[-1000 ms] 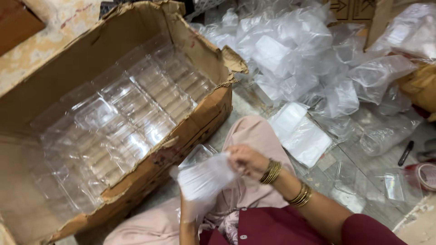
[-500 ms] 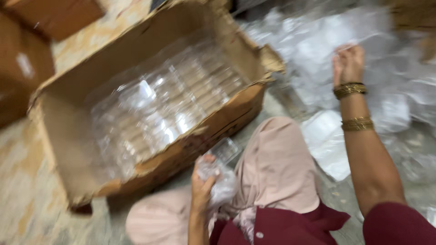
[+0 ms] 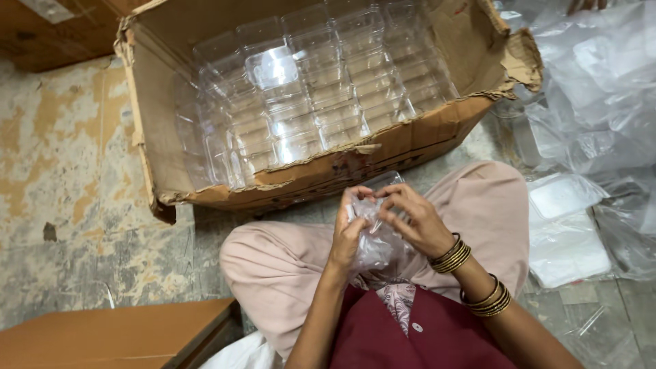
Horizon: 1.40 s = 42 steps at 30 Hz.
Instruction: The person sits on the floor and removes clear plastic containers from plastic bags one at a time, then stacks the containers into an open cardboard box. They occasionally set a filled bag aside and reach for another bag of containers.
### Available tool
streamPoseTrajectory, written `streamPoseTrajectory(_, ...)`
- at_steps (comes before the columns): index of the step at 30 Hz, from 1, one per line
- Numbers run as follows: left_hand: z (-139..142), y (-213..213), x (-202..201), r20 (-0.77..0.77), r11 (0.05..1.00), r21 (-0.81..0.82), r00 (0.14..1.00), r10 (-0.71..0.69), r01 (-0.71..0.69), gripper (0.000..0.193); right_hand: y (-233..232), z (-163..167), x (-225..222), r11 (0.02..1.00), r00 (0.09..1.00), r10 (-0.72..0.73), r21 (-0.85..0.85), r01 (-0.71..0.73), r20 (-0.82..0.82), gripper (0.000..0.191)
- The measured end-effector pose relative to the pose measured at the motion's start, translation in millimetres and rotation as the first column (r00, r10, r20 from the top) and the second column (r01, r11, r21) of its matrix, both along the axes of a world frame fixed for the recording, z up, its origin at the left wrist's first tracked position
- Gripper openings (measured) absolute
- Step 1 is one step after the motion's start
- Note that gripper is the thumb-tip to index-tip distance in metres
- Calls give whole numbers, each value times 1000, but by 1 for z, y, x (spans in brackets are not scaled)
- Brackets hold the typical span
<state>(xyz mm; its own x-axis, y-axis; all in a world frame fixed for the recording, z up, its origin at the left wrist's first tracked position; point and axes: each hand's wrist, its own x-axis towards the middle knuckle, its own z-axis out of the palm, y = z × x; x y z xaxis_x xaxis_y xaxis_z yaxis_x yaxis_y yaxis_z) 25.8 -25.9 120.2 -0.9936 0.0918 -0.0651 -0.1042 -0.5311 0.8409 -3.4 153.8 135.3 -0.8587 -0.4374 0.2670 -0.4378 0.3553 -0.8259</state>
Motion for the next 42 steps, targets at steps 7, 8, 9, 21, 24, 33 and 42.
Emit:
streamPoseTrajectory(7, -22, -4, 10, 113, 1000, -12, 994, 16, -15, 23, 4, -17, -6, 995, 973, -75, -45, 87, 220, 20)
streamPoseTrajectory(8, -26, -3, 10, 113, 995, -90, 992, 56, -46, 21, 2, -19, -6, 996, 974, -15, -82, 34, 225, 21)
streamPoseTrajectory(9, -30, -4, 7, 57, 988, -139, 995, 81, -73, 19, 1, -21, -5, 999, 971, -50, 10, 49, 235, 19)
streamPoseTrajectory(21, -19, -13, 8, -60, 958, -285, 998, 4, -21, 44, 10, -63, -17, 958, 786, 34, -243, 149, 617, 17)
streamPoseTrajectory(24, -1, -13, 12, -17, 970, -242, 1000, -19, 14, 48, 15, -62, -9, 933, 860, -17, -302, 198, 510, 20)
streamPoseTrajectory(33, -5, -9, 9, 67, 990, -139, 997, -25, 34, 21, 3, -30, 5, 919, 789, 132, -372, 129, 600, 15)
streamPoseTrajectory(42, -20, -10, 12, 92, 985, -148, 991, 98, -84, 29, -7, -13, 3, 989, 943, 119, -122, -85, 309, 22)
